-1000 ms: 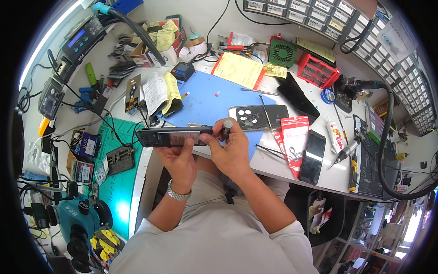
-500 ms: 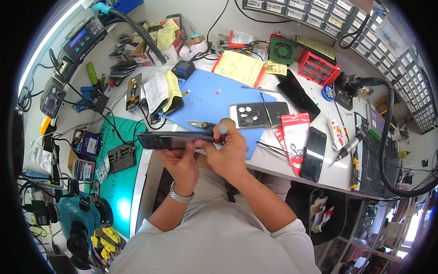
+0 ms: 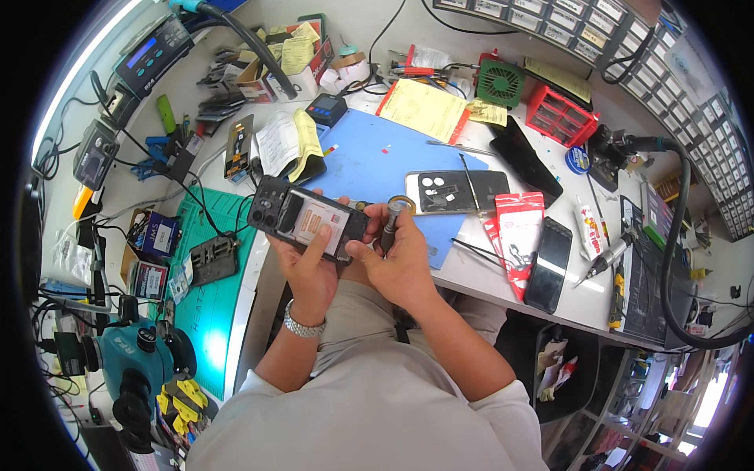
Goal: The person disassembles a smartphone, removes the battery, and uses a screwdriver and tweezers to adjust internal components. They then reassemble the phone and connect a charging cable to test it.
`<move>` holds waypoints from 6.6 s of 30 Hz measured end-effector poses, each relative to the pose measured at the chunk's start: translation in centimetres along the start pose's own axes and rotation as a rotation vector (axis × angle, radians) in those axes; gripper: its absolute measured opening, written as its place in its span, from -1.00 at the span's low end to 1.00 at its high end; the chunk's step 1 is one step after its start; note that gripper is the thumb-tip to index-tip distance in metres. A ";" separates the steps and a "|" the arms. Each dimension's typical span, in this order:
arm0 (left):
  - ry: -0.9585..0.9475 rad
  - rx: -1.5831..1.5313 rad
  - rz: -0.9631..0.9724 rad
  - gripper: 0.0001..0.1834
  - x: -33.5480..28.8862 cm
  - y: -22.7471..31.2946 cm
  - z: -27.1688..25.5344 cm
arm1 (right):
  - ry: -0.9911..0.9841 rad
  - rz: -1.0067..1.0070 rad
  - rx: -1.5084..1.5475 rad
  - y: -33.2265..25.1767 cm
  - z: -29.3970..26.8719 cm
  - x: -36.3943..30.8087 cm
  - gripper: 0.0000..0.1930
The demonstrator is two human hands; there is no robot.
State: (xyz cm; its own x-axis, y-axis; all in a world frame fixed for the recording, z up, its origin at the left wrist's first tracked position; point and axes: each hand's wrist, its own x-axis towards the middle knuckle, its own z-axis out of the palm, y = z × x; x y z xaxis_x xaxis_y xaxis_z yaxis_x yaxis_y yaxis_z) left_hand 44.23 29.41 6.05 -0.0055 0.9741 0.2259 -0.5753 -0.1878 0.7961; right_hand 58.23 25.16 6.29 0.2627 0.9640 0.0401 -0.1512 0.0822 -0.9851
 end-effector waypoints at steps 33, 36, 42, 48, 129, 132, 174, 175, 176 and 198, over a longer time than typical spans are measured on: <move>-0.189 0.100 -0.236 0.51 0.9 1.3 -1.4 | -0.421 -0.829 -0.686 -4.8 -1.8 0.0 -0.04; -0.176 0.089 -0.237 0.50 0.8 1.2 -1.3 | -0.387 -0.911 -0.657 -4.1 -1.6 0.4 -0.13; -0.159 0.008 -0.269 0.46 0.6 1.4 -1.0 | -0.337 -0.945 -0.666 -3.9 -1.6 0.7 -0.27; -0.176 -0.304 -0.336 0.08 1.2 1.6 -2.1 | -0.310 -0.744 -0.672 -5.5 -1.4 1.0 -0.35; -0.271 -0.820 -0.358 -0.03 0.5 -1.8 -4.9 | -0.024 -0.592 0.063 -0.9 0.0 -1.9 -0.72; -0.269 -0.773 -0.344 -0.03 0.6 -1.8 -4.8 | -0.017 -0.596 0.144 -0.9 0.1 -1.9 -0.72; -0.277 -0.516 -0.322 0.22 -4.0 4.2 -9.5 | 0.345 0.836 0.350 34.5 -6.2 3.6 -0.71; -0.288 -0.450 -0.278 0.17 -3.8 4.3 -8.9 | 0.379 0.816 0.400 34.2 -6.2 3.4 -0.73; -0.289 -0.389 -0.233 0.13 -3.9 4.2 -8.5 | 0.405 0.801 0.452 33.8 -6.4 3.0 -0.74; -0.626 -0.479 -1.092 0.25 -9.9 -1.9 -1.8 | 0.203 0.424 0.936 7.2 -11.4 -19.6 -0.72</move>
State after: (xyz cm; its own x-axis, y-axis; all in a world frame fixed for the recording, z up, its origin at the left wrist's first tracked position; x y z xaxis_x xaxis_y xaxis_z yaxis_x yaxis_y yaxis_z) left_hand 43.91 20.38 1.25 0.9333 0.3513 -0.0743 -0.2732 0.8289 0.4882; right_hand 62.82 3.93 -3.44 0.1573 0.9063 -0.3923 -0.9229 -0.0064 -0.3850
